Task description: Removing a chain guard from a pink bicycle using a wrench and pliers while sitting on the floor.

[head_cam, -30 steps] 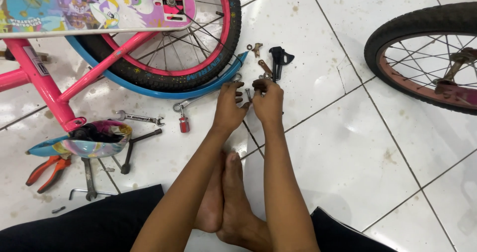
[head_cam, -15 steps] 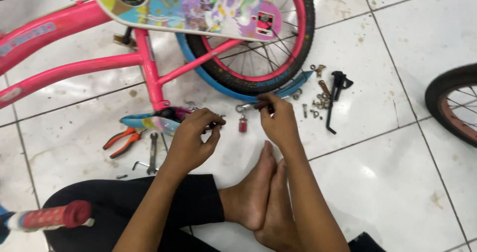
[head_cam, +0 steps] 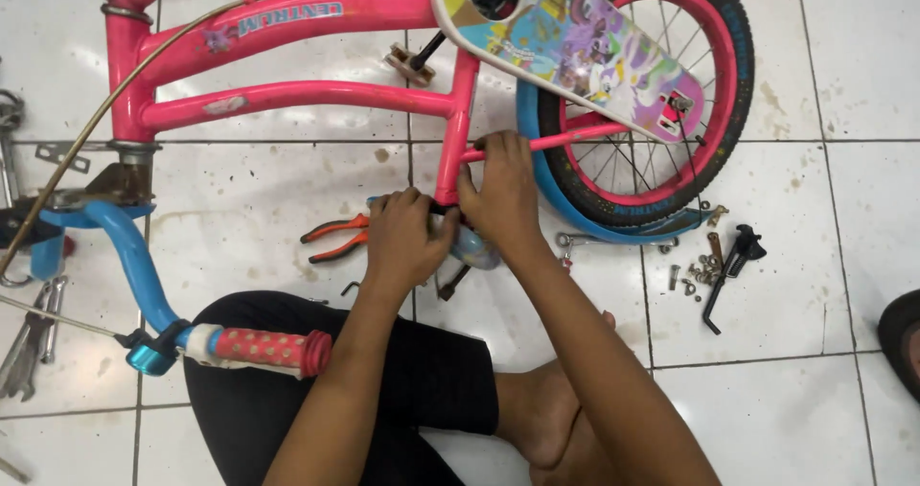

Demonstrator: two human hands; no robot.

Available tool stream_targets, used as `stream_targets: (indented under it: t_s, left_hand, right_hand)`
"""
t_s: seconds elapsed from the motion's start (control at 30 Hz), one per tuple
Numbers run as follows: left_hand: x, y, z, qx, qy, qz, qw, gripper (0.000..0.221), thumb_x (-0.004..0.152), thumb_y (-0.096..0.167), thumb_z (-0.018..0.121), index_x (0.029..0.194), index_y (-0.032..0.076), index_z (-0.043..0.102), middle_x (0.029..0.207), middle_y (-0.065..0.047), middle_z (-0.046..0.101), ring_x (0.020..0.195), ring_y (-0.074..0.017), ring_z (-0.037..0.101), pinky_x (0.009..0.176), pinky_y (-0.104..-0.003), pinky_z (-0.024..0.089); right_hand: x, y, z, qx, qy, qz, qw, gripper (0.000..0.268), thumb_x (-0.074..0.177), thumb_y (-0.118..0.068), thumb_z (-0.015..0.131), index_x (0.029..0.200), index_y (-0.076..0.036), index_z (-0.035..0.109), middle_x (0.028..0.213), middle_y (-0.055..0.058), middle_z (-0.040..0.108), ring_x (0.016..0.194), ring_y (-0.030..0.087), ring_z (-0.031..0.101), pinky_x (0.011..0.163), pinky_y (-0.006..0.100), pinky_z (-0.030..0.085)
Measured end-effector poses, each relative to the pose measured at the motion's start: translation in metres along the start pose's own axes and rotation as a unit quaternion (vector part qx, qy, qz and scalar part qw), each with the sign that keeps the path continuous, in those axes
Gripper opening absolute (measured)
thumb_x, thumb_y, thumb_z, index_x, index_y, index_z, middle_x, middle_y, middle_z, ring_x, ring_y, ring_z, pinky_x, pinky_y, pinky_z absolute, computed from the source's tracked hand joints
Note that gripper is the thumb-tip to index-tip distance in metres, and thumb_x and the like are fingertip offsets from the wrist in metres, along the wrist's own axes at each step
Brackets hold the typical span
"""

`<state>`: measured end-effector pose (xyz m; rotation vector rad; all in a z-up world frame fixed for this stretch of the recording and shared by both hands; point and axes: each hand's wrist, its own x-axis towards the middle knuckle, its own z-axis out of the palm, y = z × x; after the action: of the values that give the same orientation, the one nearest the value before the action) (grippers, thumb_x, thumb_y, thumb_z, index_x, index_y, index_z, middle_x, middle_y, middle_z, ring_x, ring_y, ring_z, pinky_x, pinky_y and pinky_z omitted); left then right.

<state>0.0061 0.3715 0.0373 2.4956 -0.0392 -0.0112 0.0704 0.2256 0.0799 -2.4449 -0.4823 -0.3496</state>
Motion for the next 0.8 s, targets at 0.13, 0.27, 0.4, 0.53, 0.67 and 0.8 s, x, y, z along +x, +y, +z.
stream_targets:
  t_s: [0.13, 0.27, 0.4, 0.53, 0.67, 0.8]
  left_hand:
    - [0.013, 0.001, 0.0, 0.005, -0.022, -0.014, 1.0, 0.045, 0.09, 0.042, 0.053, 0.094, 0.002, 0.072, 0.098, -0.02, 0.069, 0.11, -0.0396, 0.064, 0.102, -0.056, 0.04]
    - [0.016, -0.004, 0.006, 0.02, -0.025, -0.003, 0.999, 0.056, 0.086, 0.05, 0.049, 0.102, 0.001, 0.071, 0.102, -0.023, 0.067, 0.104, -0.0403, 0.064, 0.095, -0.051, 0.038]
    - [0.021, -0.004, 0.016, 0.038, 0.029, 0.012, 0.999, 0.048, 0.081, 0.047, 0.049, 0.071, 0.005, 0.069, 0.07, -0.02, 0.067, 0.083, -0.0396, 0.065, 0.082, -0.048, 0.036]
    - [0.016, -0.004, 0.024, 0.061, 0.08, 0.034, 0.994, 0.045, 0.079, 0.046, 0.051, 0.07, 0.005, 0.069, 0.066, -0.019, 0.066, 0.077, -0.0405, 0.065, 0.075, -0.047, 0.036]
    - [0.016, -0.004, 0.019, 0.056, 0.039, 0.036, 0.997, 0.051, 0.079, 0.05, 0.049, 0.07, 0.005, 0.072, 0.066, -0.018, 0.068, 0.076, -0.0402, 0.068, 0.071, -0.048, 0.041]
    - [0.018, -0.006, 0.017, 0.016, -0.01, 0.022, 1.0, 0.05, 0.079, 0.049, 0.053, 0.065, 0.005, 0.072, 0.06, -0.017, 0.067, 0.069, -0.0391, 0.068, 0.068, -0.047, 0.044]
  right_hand:
    - [0.018, 0.015, 0.037, -0.134, -0.046, 0.005, 0.99, 0.054, 0.083, -0.04, 0.079, 0.111, 0.004, 0.067, 0.097, 0.018, 0.065, 0.113, 0.038, 0.058, 0.101, 0.052, 0.04]
    - [0.028, 0.018, 0.058, -0.189, -0.062, 0.057, 0.978, 0.051, 0.084, -0.053, 0.065, 0.097, -0.004, 0.061, 0.082, 0.016, 0.069, 0.099, 0.035, 0.064, 0.095, 0.051, 0.039]
    - [0.032, 0.025, 0.066, -0.207, -0.052, 0.086, 0.973, 0.045, 0.08, -0.051, 0.062, 0.092, -0.008, 0.06, 0.074, 0.014, 0.069, 0.096, 0.034, 0.065, 0.092, 0.049, 0.037]
    - [0.037, 0.029, 0.064, -0.213, -0.066, 0.095, 0.97, 0.047, 0.08, -0.053, 0.062, 0.092, -0.008, 0.059, 0.076, 0.015, 0.071, 0.1, 0.034, 0.064, 0.093, 0.049, 0.035]
    - [0.05, 0.026, 0.055, -0.197, -0.06, 0.103, 0.973, 0.046, 0.076, -0.051, 0.061, 0.089, -0.007, 0.06, 0.077, 0.017, 0.071, 0.099, 0.036, 0.065, 0.091, 0.048, 0.036]
    - [0.046, 0.025, 0.052, -0.201, -0.069, 0.12, 0.97, 0.051, 0.073, -0.054, 0.063, 0.089, -0.006, 0.062, 0.08, 0.02, 0.071, 0.1, 0.037, 0.065, 0.09, 0.048, 0.036]
